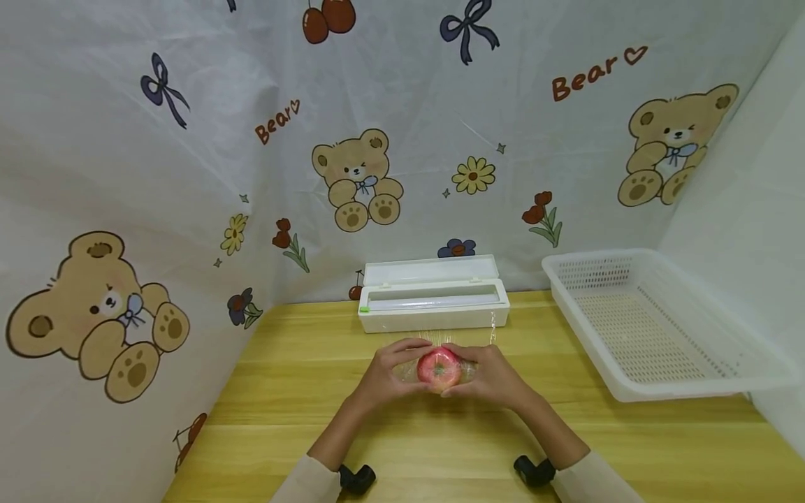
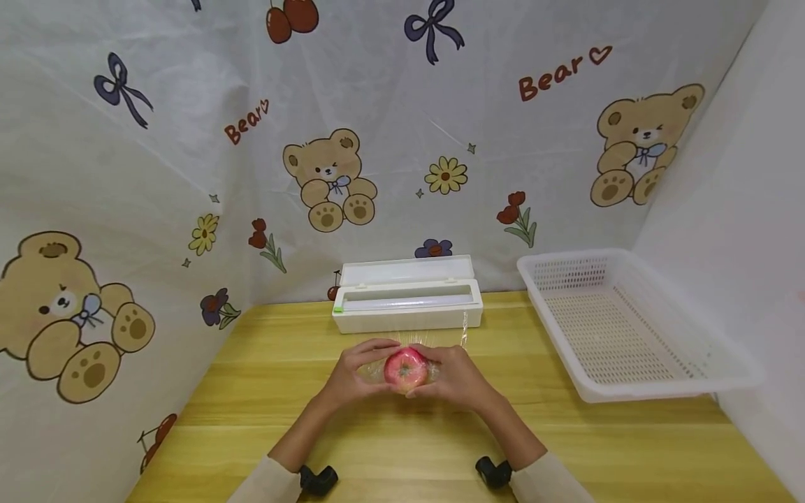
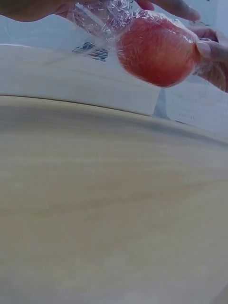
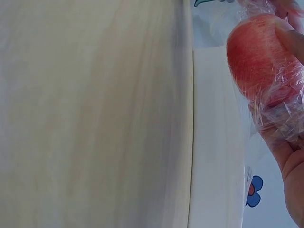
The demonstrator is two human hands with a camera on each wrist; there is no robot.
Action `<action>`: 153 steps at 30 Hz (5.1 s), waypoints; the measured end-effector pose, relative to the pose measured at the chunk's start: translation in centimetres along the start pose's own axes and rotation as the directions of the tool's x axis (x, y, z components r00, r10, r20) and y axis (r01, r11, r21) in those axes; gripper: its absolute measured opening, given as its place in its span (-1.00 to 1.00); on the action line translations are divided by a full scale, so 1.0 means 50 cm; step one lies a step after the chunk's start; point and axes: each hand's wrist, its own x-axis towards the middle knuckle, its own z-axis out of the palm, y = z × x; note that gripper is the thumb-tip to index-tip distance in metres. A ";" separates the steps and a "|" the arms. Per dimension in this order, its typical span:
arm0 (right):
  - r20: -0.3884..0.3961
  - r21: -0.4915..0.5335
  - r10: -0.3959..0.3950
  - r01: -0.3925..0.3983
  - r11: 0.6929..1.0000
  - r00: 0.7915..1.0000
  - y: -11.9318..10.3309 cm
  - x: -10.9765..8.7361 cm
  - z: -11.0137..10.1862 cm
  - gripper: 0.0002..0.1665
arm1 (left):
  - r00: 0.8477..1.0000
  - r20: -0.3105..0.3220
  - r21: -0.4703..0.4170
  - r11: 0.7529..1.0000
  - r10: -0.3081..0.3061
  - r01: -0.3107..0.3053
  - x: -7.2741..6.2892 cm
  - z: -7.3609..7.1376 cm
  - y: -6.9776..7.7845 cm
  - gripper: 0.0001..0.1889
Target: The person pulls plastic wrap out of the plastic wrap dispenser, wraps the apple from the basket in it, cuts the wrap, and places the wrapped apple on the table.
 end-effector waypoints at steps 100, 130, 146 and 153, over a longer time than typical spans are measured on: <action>-0.060 0.057 -0.108 0.111 0.992 0.992 0.010 -0.012 -0.001 -0.04 | 0.823 0.271 -0.187 0.812 -0.499 0.553 0.031 -0.011 -0.006 -0.40; -0.109 -0.057 -0.204 0.198 0.978 0.973 0.002 -0.010 0.009 -0.06 | 0.808 0.320 -0.327 0.743 -0.494 0.584 0.030 -0.009 -0.011 -0.45; -0.143 -0.057 -0.216 0.210 0.976 0.966 -0.005 -0.008 0.000 -0.10 | 0.742 0.249 -0.217 0.711 -0.623 0.669 0.040 -0.015 0.018 -0.43; -0.150 -0.053 -0.186 0.180 0.982 0.971 -0.006 -0.008 -0.009 -0.10 | 0.816 0.110 -0.179 0.797 -0.567 0.578 0.045 -0.012 0.032 -0.44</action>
